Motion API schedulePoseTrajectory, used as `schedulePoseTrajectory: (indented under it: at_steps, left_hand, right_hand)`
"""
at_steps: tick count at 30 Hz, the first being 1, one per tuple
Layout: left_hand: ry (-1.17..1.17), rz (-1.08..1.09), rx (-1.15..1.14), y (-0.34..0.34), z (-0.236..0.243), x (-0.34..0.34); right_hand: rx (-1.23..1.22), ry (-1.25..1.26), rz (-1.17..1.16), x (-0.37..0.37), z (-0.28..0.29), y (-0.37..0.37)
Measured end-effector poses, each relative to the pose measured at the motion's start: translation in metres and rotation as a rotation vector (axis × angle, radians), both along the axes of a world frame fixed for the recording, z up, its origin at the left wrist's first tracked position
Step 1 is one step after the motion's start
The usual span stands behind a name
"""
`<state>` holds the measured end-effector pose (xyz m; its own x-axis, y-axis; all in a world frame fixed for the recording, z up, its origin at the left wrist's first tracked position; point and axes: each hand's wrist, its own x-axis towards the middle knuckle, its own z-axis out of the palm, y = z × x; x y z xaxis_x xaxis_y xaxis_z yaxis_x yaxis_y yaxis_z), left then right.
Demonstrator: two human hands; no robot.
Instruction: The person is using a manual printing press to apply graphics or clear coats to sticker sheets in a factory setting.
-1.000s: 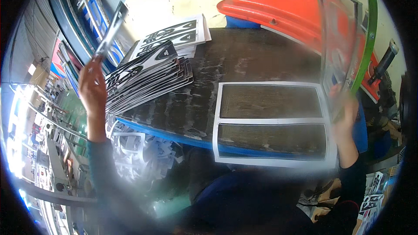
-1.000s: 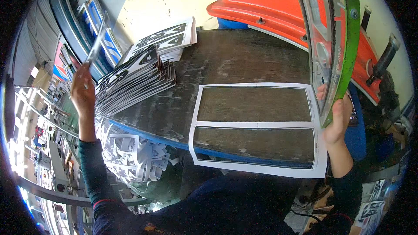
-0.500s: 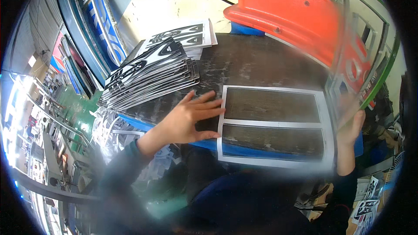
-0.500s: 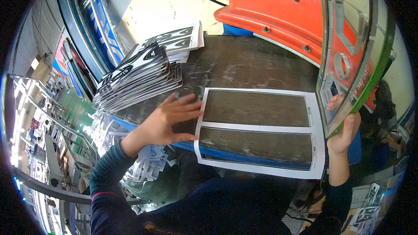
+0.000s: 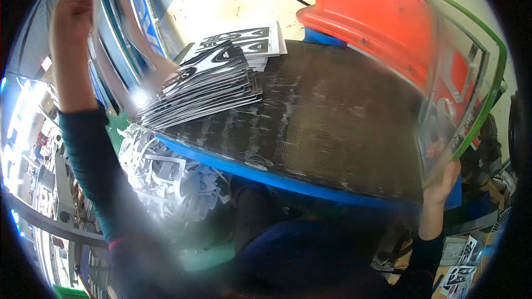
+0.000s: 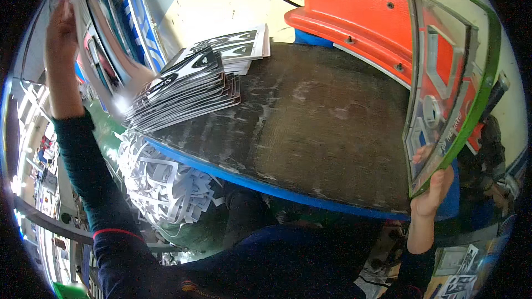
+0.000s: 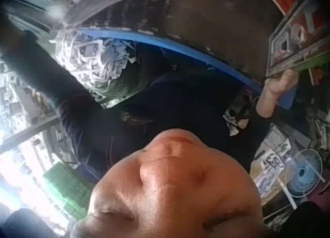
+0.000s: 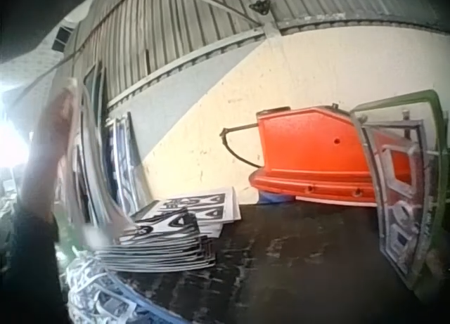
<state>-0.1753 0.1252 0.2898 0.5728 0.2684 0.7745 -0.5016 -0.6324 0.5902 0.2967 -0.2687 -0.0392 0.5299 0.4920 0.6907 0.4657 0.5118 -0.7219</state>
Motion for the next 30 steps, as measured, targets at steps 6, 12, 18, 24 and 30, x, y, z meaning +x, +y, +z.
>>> schedulePoseTrajectory:
  at_steps: [6, 12, 18, 24, 30]
  left_hand:
    - [-0.665, 0.983, -0.197, 0.102, 0.030, -0.100]
    - [-0.180, 1.880, 0.884, 0.163, -0.079, -0.032]
    - [0.895, 0.826, 0.737, 0.165, -0.188, 0.103]
    - [1.231, 0.705, 0.492, 0.167, -0.213, 0.155]
    - [1.243, 0.794, 0.379, 0.167, -0.202, 0.147]
  right_hand:
    - [0.009, 0.037, 0.029, 0.004, -0.008, -0.002]
    - [-0.005, 0.033, 0.040, 0.000, -0.007, -0.002]
    - [0.006, 0.048, 0.002, -0.007, -0.001, 0.000]
    - [0.024, 0.086, -0.026, -0.012, 0.003, 0.000]
    - [0.032, 0.061, -0.042, -0.012, 0.004, 0.001]
